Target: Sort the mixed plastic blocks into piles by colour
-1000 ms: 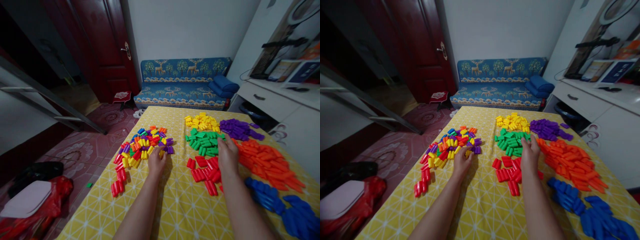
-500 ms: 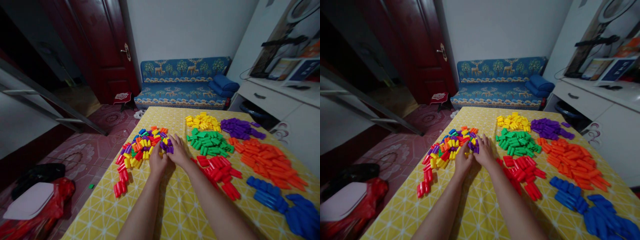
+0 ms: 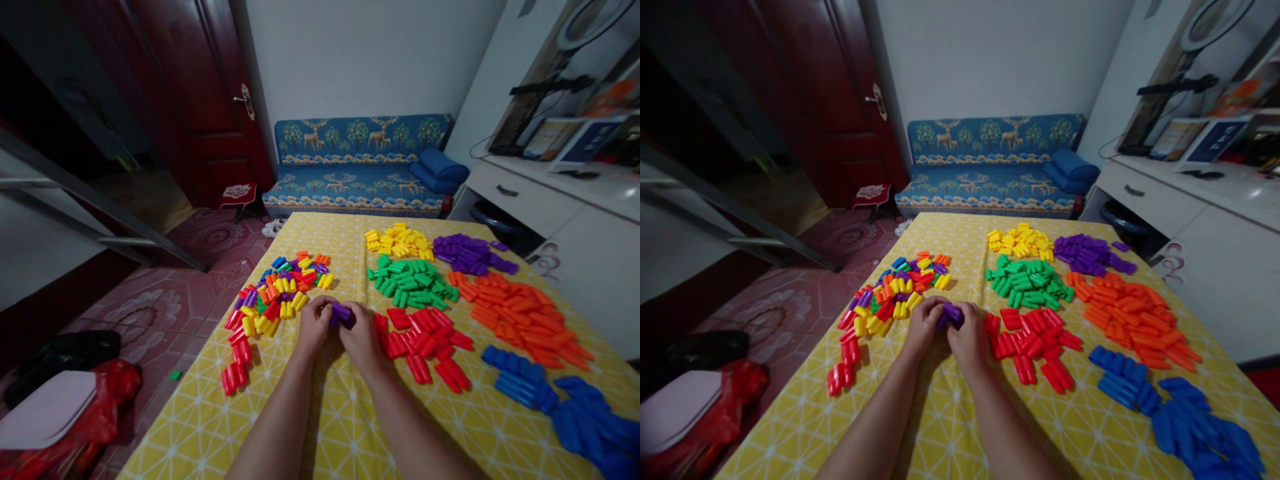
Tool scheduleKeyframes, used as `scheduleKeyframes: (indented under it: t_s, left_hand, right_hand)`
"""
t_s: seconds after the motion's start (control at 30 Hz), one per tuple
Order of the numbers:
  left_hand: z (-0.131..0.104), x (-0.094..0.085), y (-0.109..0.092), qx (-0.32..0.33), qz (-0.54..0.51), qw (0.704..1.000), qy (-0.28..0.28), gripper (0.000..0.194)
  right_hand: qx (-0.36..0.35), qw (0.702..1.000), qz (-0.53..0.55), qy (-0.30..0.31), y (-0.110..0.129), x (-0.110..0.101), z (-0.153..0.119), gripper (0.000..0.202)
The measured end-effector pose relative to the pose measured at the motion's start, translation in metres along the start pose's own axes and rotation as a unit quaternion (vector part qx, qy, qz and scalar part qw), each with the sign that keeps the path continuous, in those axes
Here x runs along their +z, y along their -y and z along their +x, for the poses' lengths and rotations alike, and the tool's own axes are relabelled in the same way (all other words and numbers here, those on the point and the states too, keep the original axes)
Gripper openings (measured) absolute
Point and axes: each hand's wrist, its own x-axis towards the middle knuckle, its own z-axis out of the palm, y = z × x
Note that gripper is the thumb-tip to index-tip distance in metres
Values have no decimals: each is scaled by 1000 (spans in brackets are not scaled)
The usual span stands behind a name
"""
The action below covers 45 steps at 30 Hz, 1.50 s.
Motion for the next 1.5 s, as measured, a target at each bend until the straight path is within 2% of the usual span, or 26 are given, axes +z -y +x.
scheduleKeyframes:
  t_s: [0.13, 0.3, 0.47, 0.63, 0.77, 0.97, 1.1, 1.23, 1.33, 1.4, 1.5]
  left_hand:
    - [3, 1, -1, -80, -162, 983, -9, 13]
    - [2, 0, -8, -126, -250, 959, -44, 31]
    - [-2, 0, -14, -131, -228, 965, -9, 48]
    - [-3, 0, -15, -46, -117, 991, 49, 46]
    - [-2, 1, -13, -18, -56, 994, 91, 54]
    - [-2, 3, -16, -25, -49, 992, 118, 45]
    - [-1, 5, -11, -51, -72, 992, 85, 36]
    - [-1, 4, -6, -73, -113, 991, 28, 32]
    - [-1, 6, -5, -68, -99, 993, 13, 27]
    - [-1, 9, -6, -57, -71, 996, 6, 21]
    - [-2, 13, -9, -55, -55, 997, 5, 19]
  right_hand:
    - [13, 995, 100, 7, -4, -2, -2, 26]
    - [97, 957, 272, 13, -2, -4, 1, 32]
    - [120, 922, 369, 20, 3, -4, 0, 39]
    - [107, 901, 417, 46, 2, -3, 0, 35]
    - [112, 903, 412, 47, 0, -5, 1, 36]
    - [117, 919, 376, -19, 5, -10, 0, 37]
    - [105, 927, 356, -53, 10, -16, -1, 37]
    - [90, 925, 350, -118, 18, -33, 2, 35]
    - [82, 914, 355, -178, 20, -57, 17, 34]
    - [85, 913, 342, -204, 15, -79, 36, 33]
    - [110, 912, 320, -230, -5, -116, 78, 29]
